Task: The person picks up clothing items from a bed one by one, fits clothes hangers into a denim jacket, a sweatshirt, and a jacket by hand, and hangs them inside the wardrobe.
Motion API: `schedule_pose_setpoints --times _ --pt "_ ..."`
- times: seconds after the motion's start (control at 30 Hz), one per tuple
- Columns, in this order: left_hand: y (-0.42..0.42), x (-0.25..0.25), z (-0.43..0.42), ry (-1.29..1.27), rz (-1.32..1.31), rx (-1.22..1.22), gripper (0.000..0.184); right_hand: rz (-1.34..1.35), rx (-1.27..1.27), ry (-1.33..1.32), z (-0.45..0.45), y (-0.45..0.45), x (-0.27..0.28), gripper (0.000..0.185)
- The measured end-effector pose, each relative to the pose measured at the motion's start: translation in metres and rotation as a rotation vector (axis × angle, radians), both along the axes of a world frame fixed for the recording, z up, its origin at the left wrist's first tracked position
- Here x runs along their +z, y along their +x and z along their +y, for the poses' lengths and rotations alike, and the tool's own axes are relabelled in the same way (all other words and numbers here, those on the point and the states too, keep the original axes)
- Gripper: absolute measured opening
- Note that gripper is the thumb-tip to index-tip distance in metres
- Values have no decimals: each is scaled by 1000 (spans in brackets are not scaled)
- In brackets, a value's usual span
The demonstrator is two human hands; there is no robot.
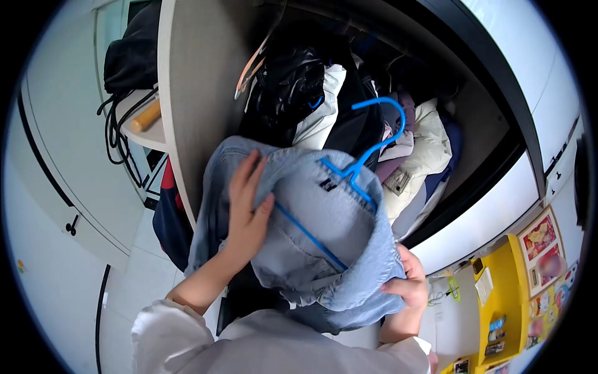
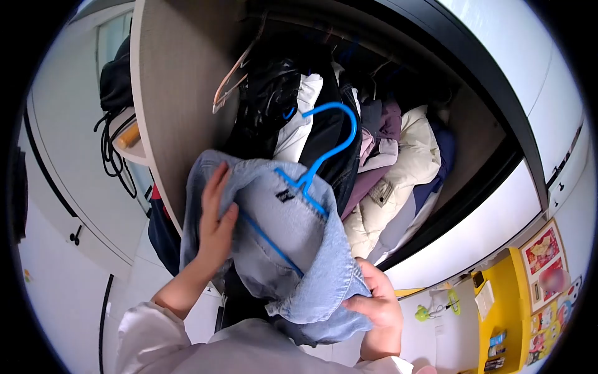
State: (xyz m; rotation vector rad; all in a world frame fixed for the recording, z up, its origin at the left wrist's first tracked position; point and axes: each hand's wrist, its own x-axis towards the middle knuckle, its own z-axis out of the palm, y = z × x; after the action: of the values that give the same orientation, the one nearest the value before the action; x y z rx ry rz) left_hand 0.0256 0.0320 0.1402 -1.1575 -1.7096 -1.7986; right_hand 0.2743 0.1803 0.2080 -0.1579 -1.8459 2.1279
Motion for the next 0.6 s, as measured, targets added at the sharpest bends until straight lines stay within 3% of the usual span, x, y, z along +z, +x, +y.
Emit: schedule_pose_setpoints --times 0.13,0.27,0.4,0.6 --pt "-15 -18 14 -47 -20 -136 57 -47 -14 70 -17 -15 20 55" --pt "-22 -22 9 -78 -34 -26 64 -34 27 50 -13 -40 25 61" --pt "-40 -39 19 -72 -217 -37 68 41 26 -7 -18 -76 36 65" --pt "-71 -16 38 38 -469 -428 68 136 8 70 -11 -126 41 61"
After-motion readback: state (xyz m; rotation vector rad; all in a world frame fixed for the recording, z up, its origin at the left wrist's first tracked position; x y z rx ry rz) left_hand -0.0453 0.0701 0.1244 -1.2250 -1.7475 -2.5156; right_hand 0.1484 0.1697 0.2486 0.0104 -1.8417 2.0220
